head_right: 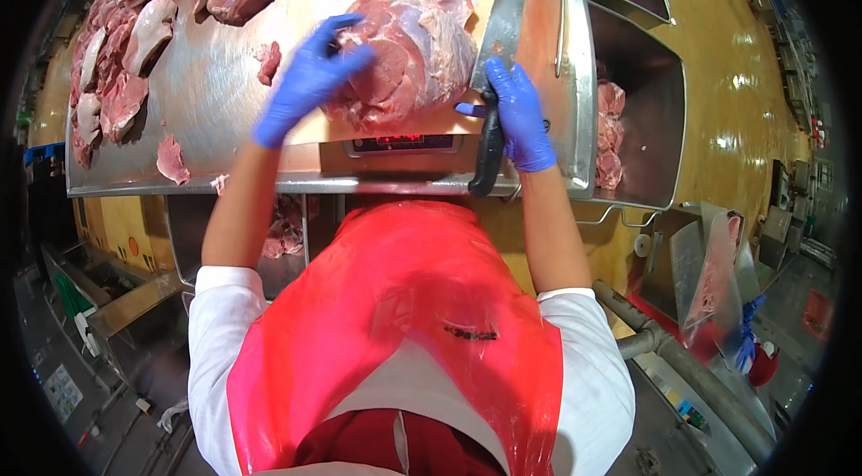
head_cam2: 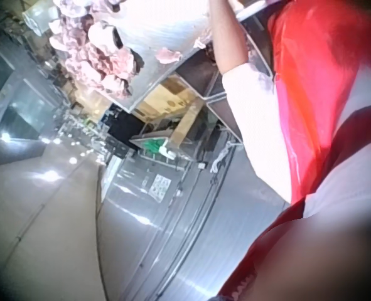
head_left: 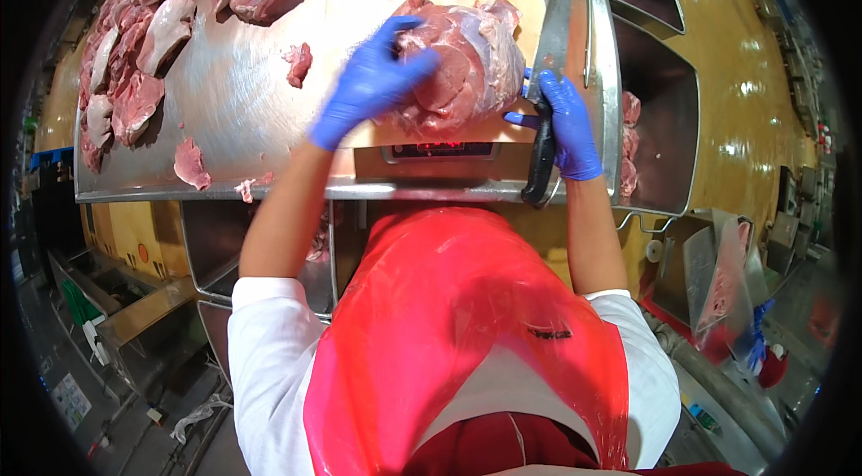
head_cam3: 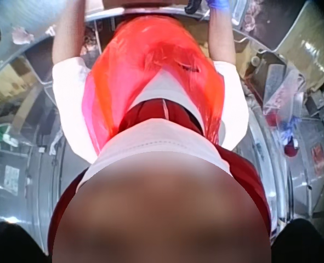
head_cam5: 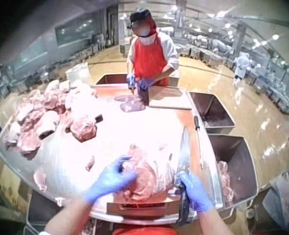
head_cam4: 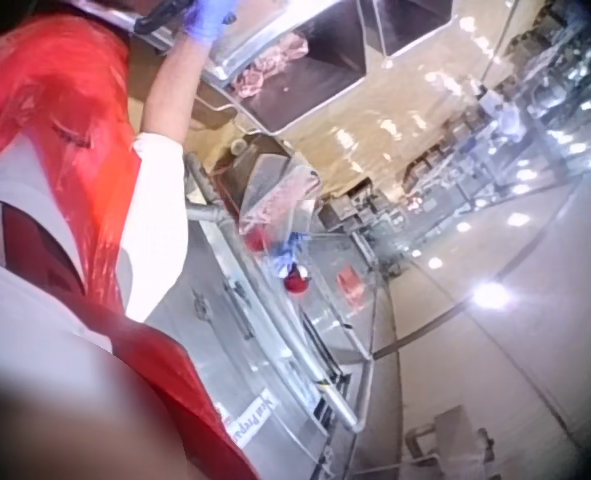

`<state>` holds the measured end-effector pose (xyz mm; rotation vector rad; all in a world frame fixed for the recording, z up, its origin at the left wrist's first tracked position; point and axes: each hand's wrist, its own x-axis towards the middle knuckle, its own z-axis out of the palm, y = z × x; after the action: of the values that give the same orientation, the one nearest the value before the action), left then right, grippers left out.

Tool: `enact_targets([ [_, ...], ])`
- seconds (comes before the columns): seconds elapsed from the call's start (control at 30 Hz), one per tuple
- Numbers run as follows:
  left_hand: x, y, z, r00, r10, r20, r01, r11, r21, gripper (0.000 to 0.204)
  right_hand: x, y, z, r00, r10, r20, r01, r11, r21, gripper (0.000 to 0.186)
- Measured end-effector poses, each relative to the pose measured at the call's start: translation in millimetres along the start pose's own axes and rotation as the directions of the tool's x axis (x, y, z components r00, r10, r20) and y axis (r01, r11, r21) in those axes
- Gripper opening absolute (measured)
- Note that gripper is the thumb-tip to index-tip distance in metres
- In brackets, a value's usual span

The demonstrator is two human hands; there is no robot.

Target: The person is cutting raw meat on a cutting board using a knife. They are wearing blue gloves and a red apron. The person is seen handling and cutting various pieces of meat, placing them on the cutting board and then moving them aside.

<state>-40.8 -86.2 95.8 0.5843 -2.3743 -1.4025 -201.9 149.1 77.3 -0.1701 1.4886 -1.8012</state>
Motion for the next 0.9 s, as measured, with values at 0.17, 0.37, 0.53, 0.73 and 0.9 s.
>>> enact_targets([
  [0.17, -9.8, 80.0, 81.3, 0.825, 0.563, -0.033, -0.528, 0.792, 0.307, 0.045, 8.9, 7.1, -19.3, 0.99, -0.058, -0.129, 0.077, 0.986, 0.148, 0.025],
  [0.37, -32.1, 62.0, 128.9, 0.728, 0.64, 0.245, -0.679, 0.621, 0.392, 0.04, -1.3, 12.7, -76.1, 0.987, -0.021, -0.161, 0.081, 0.924, 0.373, 0.04],
  [0.53, -21.1, 37.4, 73.1, 0.773, 0.619, 0.139, -0.633, 0.767, 0.102, 0.042, -5.9, 14.6, -64.5, 0.979, 0.016, -0.204, 0.063, 0.926, 0.372, 0.041],
  [0.73, -22.0, -84.2, 48.2, 0.908, 0.117, -0.402, -0.15, 0.987, -0.051, 0.06, -7.6, 9.6, 6.7, 0.913, -0.093, -0.396, 0.25, 0.897, 0.364, 0.03],
  [0.9, -37.2, -54.4, 67.7, 0.877, -0.037, -0.479, -0.058, 0.982, -0.182, 0.05, 26.8, -53.9, 90.7, 0.868, -0.416, -0.271, 0.47, 0.864, 0.182, 0.032],
])
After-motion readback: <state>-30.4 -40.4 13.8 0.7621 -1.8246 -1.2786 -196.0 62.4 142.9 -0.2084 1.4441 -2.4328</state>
